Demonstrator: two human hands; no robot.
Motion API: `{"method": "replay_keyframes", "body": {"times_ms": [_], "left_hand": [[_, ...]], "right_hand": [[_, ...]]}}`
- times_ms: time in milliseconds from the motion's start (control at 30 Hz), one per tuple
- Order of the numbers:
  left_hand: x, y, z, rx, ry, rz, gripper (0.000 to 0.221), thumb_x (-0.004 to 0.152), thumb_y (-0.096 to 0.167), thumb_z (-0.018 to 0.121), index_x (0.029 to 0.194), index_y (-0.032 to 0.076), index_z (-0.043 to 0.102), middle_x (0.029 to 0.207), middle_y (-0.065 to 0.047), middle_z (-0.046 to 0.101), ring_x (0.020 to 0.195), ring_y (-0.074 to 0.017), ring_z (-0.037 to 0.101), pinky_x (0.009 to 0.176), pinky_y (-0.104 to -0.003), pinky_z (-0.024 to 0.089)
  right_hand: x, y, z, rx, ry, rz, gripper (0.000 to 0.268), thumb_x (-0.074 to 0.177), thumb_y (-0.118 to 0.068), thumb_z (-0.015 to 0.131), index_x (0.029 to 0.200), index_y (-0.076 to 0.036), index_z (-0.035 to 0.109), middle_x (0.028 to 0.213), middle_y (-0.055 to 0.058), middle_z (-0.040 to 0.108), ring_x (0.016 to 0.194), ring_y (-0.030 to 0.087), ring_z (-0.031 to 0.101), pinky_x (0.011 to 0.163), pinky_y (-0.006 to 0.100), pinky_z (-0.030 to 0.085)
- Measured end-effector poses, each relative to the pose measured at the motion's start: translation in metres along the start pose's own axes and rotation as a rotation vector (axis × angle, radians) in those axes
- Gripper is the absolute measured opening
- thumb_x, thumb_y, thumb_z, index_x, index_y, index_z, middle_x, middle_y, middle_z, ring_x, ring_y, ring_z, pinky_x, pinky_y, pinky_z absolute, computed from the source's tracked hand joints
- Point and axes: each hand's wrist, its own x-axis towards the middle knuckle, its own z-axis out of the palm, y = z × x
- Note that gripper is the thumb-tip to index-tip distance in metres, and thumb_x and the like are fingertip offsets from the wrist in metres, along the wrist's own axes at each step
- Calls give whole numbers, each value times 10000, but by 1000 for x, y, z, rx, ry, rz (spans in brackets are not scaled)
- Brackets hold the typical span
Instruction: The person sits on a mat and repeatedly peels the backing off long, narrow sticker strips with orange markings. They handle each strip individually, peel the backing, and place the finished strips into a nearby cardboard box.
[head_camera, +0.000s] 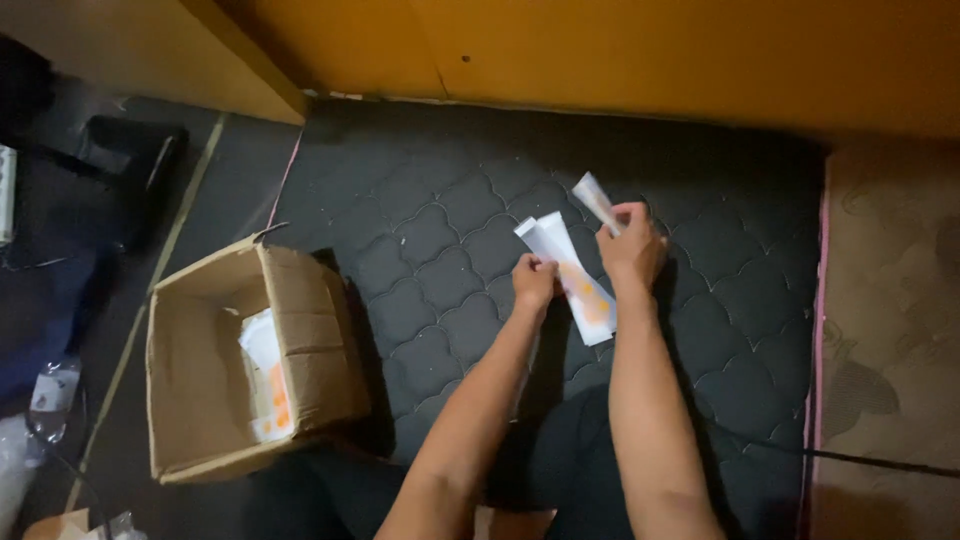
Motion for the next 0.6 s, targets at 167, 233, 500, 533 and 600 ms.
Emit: {"method": "replay_keyframes", "body": {"times_ms": [167,233,500,533,600], "left_hand": [[15,18,-1,236,5,106,355,869,178,764,1197,119,645,1060,-146,738,1069,-380,702,855,-480,592],[-4,36,-12,249,-9,146,454,895,141,742,1321,139,586,1105,-166,714,1104,-403,681,879,-485,586],[-20,49,-27,257,-155,239,831,929,134,720,1627,91,271,1195,-196,558,1234,-478,576,1038,-545,499],[-15,43,-25,258,-156,238,831,929,134,720,1627,91,271,1195,-196,558,1234,-478,576,1038,-545,499],[-5,31,-22,281,-151,262,947,890,160,769,1651,144,205,1163,-170,570,1158,-456,626,983,-524,528]], "right_hand": [[2,-7,1,-67,-133,-13,325,864,-261,680,1185,-253,634,1196,48,729,1156,318,681,1007,462,418],[5,-3,7,-98,-168,-24,338,877,-254,679,1214,-247,655,1214,48,724,1161,322,679,1003,474,434],[13,1,24,-201,-251,-75,345,896,-284,673,1240,-269,695,1211,24,697,1161,295,676,999,453,437],[11,-2,23,-201,-251,-73,345,896,-284,673,1240,-269,695,1211,24,697,1161,295,676,999,453,437],[7,-8,22,-218,-261,-158,354,880,-188,698,1228,-252,706,1159,11,695,1086,287,705,969,438,430]]}}
